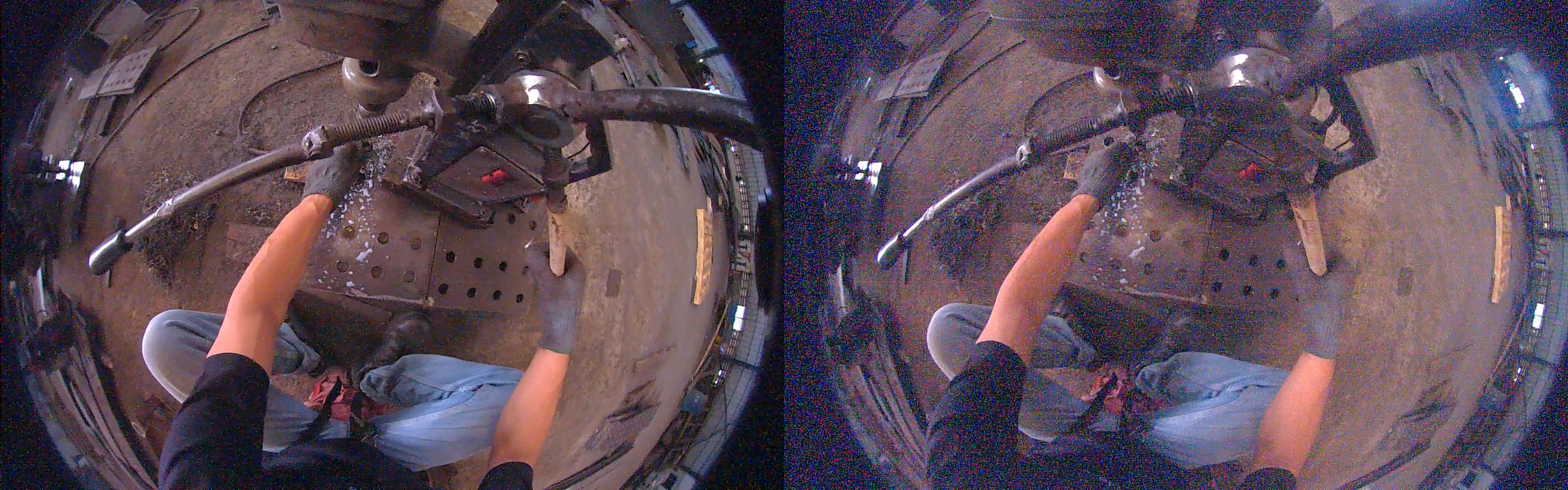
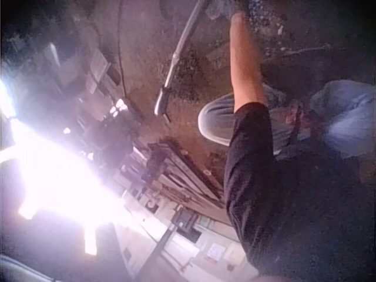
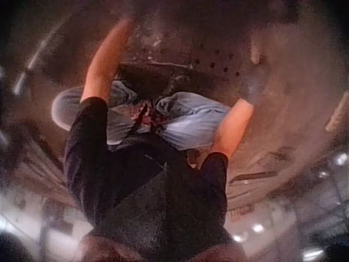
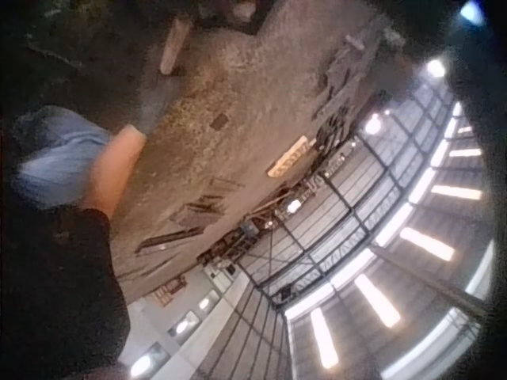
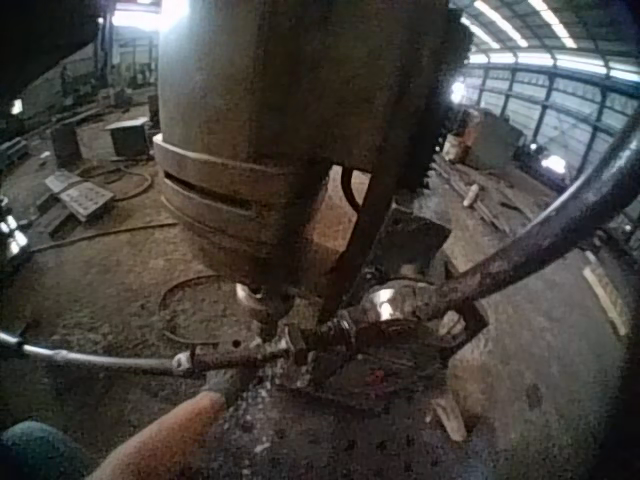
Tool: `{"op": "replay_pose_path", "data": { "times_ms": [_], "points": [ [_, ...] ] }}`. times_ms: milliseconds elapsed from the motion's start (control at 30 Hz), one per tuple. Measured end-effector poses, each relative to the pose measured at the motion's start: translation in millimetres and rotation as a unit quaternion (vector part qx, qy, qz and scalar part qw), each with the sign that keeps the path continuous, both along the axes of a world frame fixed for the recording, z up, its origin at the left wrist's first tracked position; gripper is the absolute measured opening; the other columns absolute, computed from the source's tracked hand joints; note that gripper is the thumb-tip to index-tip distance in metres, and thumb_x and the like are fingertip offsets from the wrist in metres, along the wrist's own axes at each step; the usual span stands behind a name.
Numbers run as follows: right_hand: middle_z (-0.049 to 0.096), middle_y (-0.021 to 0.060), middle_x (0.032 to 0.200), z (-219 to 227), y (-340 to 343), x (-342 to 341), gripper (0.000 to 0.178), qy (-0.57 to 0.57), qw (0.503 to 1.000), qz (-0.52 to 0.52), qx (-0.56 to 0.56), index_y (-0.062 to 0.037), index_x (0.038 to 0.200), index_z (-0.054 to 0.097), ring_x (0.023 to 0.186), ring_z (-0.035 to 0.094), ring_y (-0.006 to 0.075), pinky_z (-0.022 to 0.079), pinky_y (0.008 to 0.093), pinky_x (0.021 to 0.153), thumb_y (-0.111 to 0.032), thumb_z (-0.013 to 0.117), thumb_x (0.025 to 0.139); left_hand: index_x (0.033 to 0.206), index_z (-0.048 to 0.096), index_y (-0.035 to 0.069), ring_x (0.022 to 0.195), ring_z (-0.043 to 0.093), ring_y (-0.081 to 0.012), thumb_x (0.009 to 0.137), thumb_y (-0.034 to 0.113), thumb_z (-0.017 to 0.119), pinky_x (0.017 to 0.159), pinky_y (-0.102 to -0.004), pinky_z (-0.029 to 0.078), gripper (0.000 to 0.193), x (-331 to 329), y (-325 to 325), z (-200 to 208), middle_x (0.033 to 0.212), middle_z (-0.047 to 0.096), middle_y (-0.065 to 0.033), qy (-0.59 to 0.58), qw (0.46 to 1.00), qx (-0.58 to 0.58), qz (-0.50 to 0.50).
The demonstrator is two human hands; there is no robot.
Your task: The person operates a drill press to drill holes into a perforated metal plate. They hold the plate with gloved hands, adjust its position, and use the drill press lever to lower the drill bit. The person also clears metal shavings from the work area.
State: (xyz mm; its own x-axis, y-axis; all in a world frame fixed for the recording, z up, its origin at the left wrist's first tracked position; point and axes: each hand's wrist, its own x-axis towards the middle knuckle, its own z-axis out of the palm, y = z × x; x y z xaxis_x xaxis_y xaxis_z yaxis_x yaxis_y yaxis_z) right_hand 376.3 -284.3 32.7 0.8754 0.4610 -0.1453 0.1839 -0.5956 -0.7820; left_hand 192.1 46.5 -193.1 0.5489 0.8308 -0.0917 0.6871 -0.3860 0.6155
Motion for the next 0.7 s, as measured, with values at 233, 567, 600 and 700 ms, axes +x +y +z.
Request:
{"op": "replay_pose_path", "data": {
  "times_ms": [233,567,600,700],
  "points": [
    [0.067,0.0018,0.083,4,1,4,0.025,0.001,0.996,-0.01,-0.089,-0.0002,0.095,0.071,0.073,0.059,0.0096,0.046,0.0273,0.065,-0.02,0.079,0.083,0.125,0.062,0.012,0.112,0.06,-0.049,0.1,0.052,0.038,0.095,-0.055,0.047,0.053,-3,7,-10,0.124,0.062,-0.0302,0.088,0.994,-0.067,0.003],
    [0.066,0.0008,0.08,-6,3,2,0.026,-0.029,0.997,0.003,-0.065,-0.001,0.097,0.072,0.072,0.057,0.0101,0.045,0.0286,0.065,-0.022,0.08,0.082,0.122,0.064,0.009,0.106,0.066,-0.0415,0.097,0.046,0.051,0.087,-0.0492,0.051,0.047,-22,60,-54,0.117,0.069,-0.0205,0.135,0.989,-0.023,-0.052],
    [0.065,0.0007,0.079,-4,4,1,0.026,-0.037,0.997,-0.001,-0.072,-0.001,0.096,0.072,0.072,0.057,0.01,0.045,0.0287,0.065,-0.022,0.08,0.082,0.123,0.064,0.009,0.109,0.065,-0.0412,0.098,0.048,0.05,0.09,-0.0488,0.05,0.049,-23,65,-52,0.119,0.068,-0.0204,0.171,0.981,-0.037,-0.088],
    [0.065,0.0005,0.078,-8,-4,10,0.027,-0.039,0.996,0.003,-0.084,-0.0011,0.095,0.072,0.07,0.056,0.0099,0.044,0.029,0.064,-0.024,0.08,0.082,0.126,0.066,0.013,0.121,0.06,-0.0391,0.099,0.054,0.042,0.1,-0.0445,0.046,0.055,-23,64,-38,0.129,0.064,-0.0202,0.204,0.974,-0.07,-0.063]
  ]
}}
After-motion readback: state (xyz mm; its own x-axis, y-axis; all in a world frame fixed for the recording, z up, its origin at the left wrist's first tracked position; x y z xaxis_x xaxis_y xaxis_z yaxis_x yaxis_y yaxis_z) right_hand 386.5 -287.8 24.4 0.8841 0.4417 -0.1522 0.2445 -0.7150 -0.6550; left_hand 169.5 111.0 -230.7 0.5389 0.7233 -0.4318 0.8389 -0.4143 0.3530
